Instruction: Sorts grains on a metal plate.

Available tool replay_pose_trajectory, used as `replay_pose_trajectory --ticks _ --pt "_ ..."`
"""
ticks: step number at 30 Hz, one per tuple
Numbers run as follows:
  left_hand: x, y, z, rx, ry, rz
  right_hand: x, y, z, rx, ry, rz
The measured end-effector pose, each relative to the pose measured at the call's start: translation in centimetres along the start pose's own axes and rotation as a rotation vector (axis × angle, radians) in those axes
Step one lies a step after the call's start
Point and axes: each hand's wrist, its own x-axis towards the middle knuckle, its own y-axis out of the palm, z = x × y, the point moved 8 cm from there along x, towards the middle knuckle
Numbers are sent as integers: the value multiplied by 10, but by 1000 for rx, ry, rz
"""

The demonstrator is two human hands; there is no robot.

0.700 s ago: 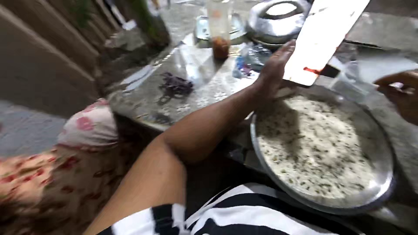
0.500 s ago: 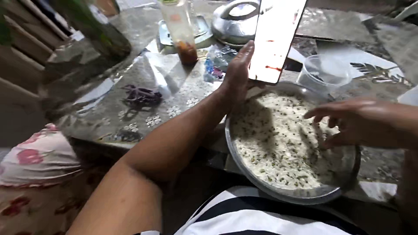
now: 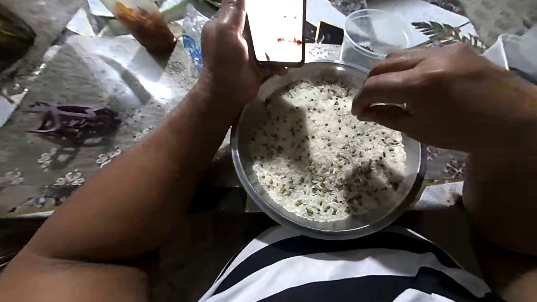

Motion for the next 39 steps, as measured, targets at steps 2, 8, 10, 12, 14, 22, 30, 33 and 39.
replay_pose_trajectory --ticks 2,8,10,12,14,22,30,33,39 --pt "2 -2 0 1 14 1 -3 3 2 -16 -15 26" --pt "2 -2 -1 -5 31 28 -4 49 11 91 15 351" --pt "0 -1 -2 1 29 34 2 60 17 114 23 411" --pt "0 1 -3 36 41 70 5 57 20 113 -23 348" --pt "0 1 -3 41 47 75 3 45 19 119 -62 250" --pt "-3 2 -4 65 42 93 -5 19 9 70 -61 168" --pt "-2 1 -5 68 62 107 -13 48 16 -17 314 739" --pt "-1 1 -5 63 53 97 -10 51 17 22 292 736" --pt "-2 0 -5 60 35 57 -13 28 2 100 138 402"
